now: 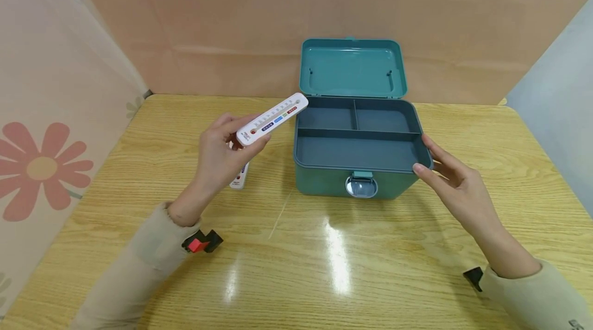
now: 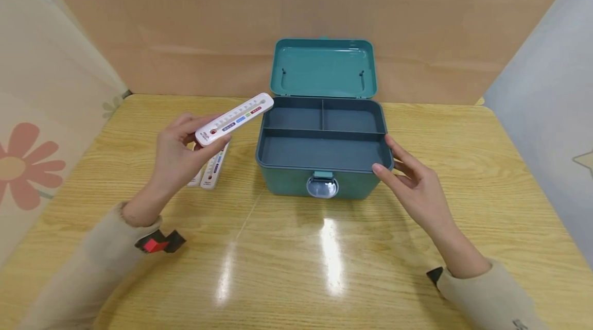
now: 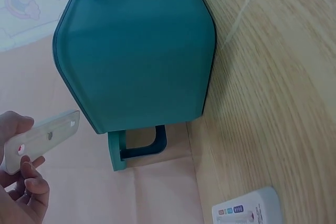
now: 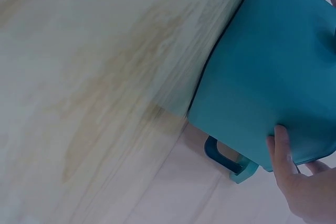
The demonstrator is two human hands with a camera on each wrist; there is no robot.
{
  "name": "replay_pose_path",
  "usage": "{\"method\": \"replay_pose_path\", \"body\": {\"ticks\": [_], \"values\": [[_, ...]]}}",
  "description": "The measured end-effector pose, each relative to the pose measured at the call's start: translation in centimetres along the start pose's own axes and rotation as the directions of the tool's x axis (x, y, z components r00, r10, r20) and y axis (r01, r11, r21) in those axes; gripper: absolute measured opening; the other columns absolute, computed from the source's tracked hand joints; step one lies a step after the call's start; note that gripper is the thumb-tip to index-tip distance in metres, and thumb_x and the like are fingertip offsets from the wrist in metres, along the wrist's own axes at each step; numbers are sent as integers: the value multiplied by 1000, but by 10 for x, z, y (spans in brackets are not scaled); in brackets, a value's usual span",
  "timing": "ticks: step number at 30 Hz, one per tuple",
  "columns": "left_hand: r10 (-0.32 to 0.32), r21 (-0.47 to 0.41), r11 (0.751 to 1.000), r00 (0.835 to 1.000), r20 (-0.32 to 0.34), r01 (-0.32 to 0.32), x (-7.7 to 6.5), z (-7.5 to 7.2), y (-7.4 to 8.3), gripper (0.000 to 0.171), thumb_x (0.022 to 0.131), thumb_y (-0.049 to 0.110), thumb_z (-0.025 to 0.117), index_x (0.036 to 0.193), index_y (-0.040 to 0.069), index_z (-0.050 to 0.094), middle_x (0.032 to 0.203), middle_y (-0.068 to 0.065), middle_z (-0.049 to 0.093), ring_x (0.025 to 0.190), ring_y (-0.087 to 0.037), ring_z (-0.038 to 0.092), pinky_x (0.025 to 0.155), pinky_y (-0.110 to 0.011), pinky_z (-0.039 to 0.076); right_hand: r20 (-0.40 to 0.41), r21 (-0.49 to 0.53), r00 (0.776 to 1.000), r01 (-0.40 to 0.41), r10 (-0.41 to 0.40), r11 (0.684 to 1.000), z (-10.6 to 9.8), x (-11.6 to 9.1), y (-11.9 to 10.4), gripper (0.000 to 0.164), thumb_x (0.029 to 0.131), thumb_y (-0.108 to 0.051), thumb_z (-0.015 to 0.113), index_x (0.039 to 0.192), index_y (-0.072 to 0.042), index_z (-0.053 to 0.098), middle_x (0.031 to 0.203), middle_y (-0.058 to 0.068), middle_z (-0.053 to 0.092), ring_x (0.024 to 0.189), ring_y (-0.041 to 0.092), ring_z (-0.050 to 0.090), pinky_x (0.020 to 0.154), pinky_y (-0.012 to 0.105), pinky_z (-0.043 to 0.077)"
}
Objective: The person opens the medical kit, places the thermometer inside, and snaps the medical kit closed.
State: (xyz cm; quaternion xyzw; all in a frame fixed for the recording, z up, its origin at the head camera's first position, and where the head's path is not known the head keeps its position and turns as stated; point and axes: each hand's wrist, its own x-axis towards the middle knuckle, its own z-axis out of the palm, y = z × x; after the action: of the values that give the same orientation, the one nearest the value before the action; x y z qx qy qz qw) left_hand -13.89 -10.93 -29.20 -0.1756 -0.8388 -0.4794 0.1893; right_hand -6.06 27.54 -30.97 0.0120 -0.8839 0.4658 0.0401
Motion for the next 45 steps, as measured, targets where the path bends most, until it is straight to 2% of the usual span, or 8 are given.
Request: {"method": "replay_pose_path", "body": {"ticks": [6,16,22,29,40,45], "values": [[19,-16,1000,1000,24,-18,3,4,4,39,78,13,80,114,5,71,87,-8,59,58,-16,42,46,-18,31,-7,-23,1000,-25,24,999,0,-1,-3,58,97,-25,58,148,-36,33,153,-16,31,121,-8,43,83,1,40],[39,-55,998,999,38,-37,6,10,12,39,76,12,81,113,4,71,88,-8,60,58,-17,43,46,-18,32,-3,-14,1000,-8,8,1000,0,1,1,59,96,-22,59,148,-32,33,153,-17,32,122,-5,44,82,0,40],[53,-87,995,996,72,-47,9,16,15,37,77,11,80,113,6,72,91,-9,61,58,-16,43,45,-18,32,3,-15,1000,-11,11,1000,0,1,1,59,96,-23,59,148,-33,33,154,-16,31,123,-4,44,81,0,40],[69,-57,996,991,119,-62,13,20,20,38,78,14,79,115,8,71,91,-7,60,58,-16,42,48,-19,31,-6,-20,1000,-23,23,1000,1,0,-4,58,97,-25,58,148,-36,33,154,-16,31,125,-4,43,85,1,39],[90,-65,995,976,200,-78,17,26,24,38,78,16,80,114,8,71,90,-6,60,61,-16,44,50,-21,34,-1,-7,1000,-18,18,1000,1,-1,-2,59,97,-24,58,148,-35,32,154,-16,31,123,-5,44,83,1,40],[113,-36,994,969,222,-107,18,28,25,38,78,17,80,114,8,72,89,-6,61,60,-16,45,50,-22,34,-8,-8,1000,-27,27,1000,1,-1,-3,58,97,-25,58,148,-36,32,154,-16,31,123,-6,44,84,1,40]]}}
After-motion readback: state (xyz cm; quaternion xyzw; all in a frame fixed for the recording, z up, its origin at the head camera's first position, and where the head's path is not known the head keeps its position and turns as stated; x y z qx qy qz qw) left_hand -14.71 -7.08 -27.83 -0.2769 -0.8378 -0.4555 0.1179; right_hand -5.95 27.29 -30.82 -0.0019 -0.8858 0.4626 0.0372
